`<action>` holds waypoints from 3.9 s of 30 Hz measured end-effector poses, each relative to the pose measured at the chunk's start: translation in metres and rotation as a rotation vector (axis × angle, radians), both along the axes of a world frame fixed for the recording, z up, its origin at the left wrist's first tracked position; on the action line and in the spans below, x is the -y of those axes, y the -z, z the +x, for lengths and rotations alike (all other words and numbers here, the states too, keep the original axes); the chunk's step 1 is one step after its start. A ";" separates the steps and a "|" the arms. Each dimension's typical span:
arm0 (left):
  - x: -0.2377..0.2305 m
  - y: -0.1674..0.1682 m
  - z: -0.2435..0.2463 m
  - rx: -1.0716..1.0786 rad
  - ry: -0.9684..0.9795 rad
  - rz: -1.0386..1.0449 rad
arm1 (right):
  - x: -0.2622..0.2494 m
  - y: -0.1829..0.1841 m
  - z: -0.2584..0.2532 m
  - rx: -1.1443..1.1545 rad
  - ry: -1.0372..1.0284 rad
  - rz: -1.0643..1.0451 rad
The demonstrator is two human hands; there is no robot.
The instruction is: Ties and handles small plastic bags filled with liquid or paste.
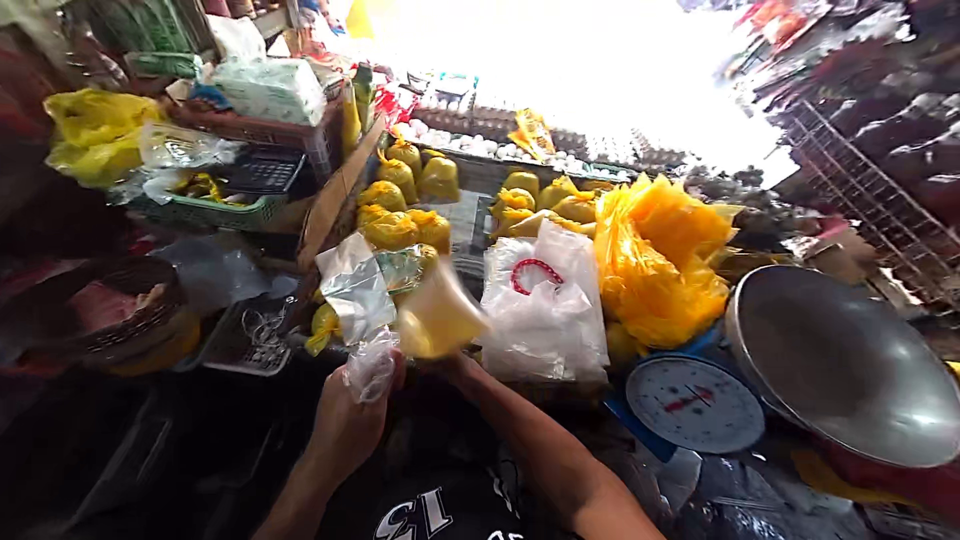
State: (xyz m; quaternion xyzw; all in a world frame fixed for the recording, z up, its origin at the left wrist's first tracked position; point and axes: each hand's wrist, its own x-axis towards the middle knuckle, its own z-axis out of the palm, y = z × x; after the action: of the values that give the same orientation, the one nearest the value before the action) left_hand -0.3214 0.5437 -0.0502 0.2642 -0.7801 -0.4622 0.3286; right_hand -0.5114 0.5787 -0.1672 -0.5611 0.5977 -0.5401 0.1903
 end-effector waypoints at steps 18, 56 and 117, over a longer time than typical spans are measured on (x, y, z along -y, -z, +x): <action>0.026 0.006 -0.006 0.016 0.123 0.171 | -0.013 -0.025 -0.026 -0.176 0.061 0.155; 0.096 0.084 0.005 0.360 0.020 -0.028 | 0.042 -0.035 0.027 0.361 -0.369 0.680; 0.064 0.071 0.021 0.745 0.122 0.392 | -0.055 0.038 -0.007 -0.567 -0.205 -0.008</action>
State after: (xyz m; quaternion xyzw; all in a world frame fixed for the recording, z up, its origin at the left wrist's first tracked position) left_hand -0.3003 0.4795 -0.1208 0.4240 -0.7571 -0.4934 -0.0602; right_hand -0.5183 0.6336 -0.2052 -0.7475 0.5653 -0.3422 0.0674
